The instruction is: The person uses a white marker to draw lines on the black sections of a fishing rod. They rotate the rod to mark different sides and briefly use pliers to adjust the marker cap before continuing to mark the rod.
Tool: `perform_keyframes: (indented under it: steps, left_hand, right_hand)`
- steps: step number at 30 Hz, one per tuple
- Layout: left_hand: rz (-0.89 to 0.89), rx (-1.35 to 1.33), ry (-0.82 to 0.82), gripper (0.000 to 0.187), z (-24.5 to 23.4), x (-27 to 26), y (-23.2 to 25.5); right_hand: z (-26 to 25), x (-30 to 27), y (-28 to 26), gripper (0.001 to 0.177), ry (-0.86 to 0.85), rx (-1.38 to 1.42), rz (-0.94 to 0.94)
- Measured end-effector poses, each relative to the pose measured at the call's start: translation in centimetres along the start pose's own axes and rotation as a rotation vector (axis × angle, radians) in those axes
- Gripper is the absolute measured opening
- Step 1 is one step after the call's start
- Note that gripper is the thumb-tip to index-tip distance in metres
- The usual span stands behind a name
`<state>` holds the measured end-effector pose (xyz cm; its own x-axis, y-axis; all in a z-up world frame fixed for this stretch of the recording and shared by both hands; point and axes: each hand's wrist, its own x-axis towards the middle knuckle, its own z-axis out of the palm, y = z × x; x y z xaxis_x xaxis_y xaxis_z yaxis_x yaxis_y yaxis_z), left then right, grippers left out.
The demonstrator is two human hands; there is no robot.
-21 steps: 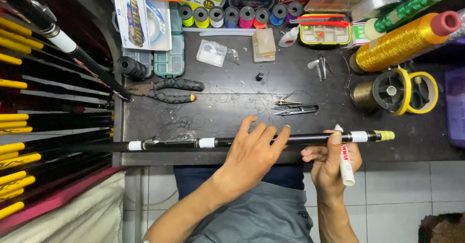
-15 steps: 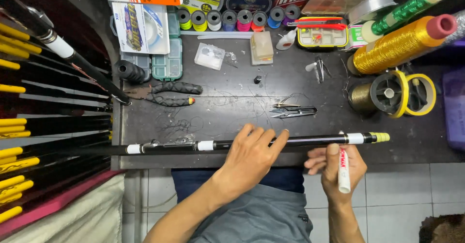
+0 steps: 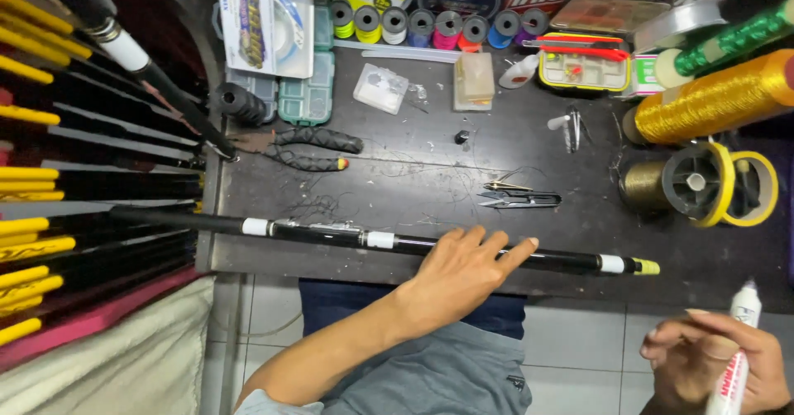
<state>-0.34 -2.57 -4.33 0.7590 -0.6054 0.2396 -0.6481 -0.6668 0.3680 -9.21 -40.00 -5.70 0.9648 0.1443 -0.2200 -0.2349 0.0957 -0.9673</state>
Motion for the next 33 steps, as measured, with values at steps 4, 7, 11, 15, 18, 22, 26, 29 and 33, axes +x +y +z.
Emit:
perform_keyframes:
  steps: [4, 7, 11, 15, 18, 22, 26, 29, 33]
  left_hand:
    - [-0.023, -0.042, -0.096, 0.060, 0.3, -0.2, 0.2]
    - [-0.050, -0.062, -0.102, 0.057, 0.6, -0.2, 0.2]
    - [-0.031, -0.022, -0.032, 0.054, 1.1, -0.6, 0.0]
    - [-0.014, -0.007, 0.022, 0.049, 1.6, -0.6, -0.1]
    - [-0.019, 0.008, 0.027, 0.047, 1.7, -0.3, -0.1]
    - [-0.032, -0.001, 0.025, 0.048, 0.9, -0.5, -0.3]
    - [-0.031, -0.034, -0.017, 0.050, 0.7, -0.8, -0.4]
    - [-0.038, -0.022, -0.012, 0.049, 0.8, -1.0, -0.5]
    - [-0.030, -0.047, -0.077, 0.050, 0.3, -1.2, -0.4]
  right_hand:
    - [4.0, 0.8, -2.3, 0.047, 0.208, -0.231, 0.068]
    - [4.8, 2.0, -3.1, 0.045, 0.248, -0.274, 0.162]
    - [10.6, 2.6, -5.3, 0.048, 0.204, -0.611, 0.071]
    - [11.6, 3.2, -5.9, 0.043, 0.209, -0.671, 0.041]
    - [7.8, 3.3, -4.3, 0.042, 0.167, -0.474, 0.157]
    - [6.3, 3.6, -3.4, 0.043, 0.176, -0.447, 0.192]
    - [7.1, 4.1, -3.1, 0.039, 0.117, -0.503, 0.156]
    - [8.8, 4.2, -3.1, 0.038, 0.143, -0.471, 0.108]
    - [8.3, 4.6, -2.7, 0.041, 0.120, -0.447, 0.175]
